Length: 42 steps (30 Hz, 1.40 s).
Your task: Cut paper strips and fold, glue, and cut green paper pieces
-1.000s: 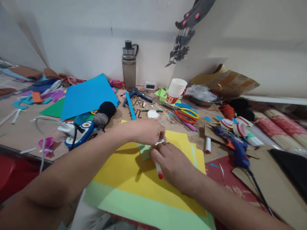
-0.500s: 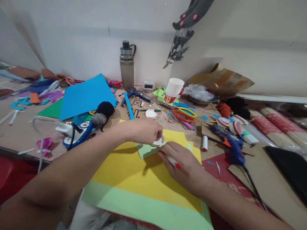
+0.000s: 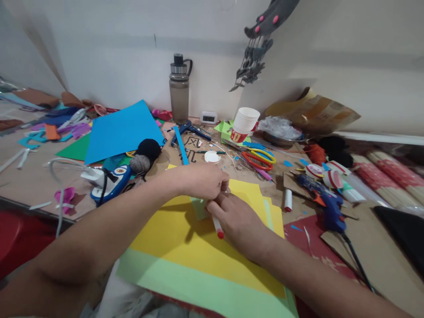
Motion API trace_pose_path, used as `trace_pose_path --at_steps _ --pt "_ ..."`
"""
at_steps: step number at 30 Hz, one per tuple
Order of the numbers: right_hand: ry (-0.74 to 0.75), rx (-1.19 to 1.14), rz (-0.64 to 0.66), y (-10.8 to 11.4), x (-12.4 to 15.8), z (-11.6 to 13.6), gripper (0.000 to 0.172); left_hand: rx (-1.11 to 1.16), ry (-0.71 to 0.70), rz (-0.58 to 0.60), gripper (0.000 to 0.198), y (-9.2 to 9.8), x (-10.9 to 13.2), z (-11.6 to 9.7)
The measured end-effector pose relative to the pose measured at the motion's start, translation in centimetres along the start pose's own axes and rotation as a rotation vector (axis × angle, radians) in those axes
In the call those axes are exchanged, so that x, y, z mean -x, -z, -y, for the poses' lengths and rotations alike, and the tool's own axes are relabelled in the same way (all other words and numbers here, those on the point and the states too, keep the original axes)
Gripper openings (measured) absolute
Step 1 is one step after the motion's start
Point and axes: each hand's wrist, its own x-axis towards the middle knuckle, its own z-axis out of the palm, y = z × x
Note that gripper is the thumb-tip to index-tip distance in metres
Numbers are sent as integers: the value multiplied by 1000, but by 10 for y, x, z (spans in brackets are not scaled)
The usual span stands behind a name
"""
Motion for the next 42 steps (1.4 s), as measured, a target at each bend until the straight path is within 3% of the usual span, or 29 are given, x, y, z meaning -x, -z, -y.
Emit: trace_pose_path --at_steps 8,15,23,36,42 --pt "35 91 -16 -2 -3 -1 33 17 -39 11 37 -1 -1 4" --pt "9 56 -7 -3 -3 0 31 22 -26 -9 39 -2 -1 5" --pt "-110 -128 -11 3 6 3 20 26 -31 -15 32 -2 0 4" --pt "-379 -227 -195 27 17 -2 12 6 -21 -34 32 -4 -1 4" --pt "-386 -331 -144 19 16 -4 14 3 -21 -40 31 -4 0 6"
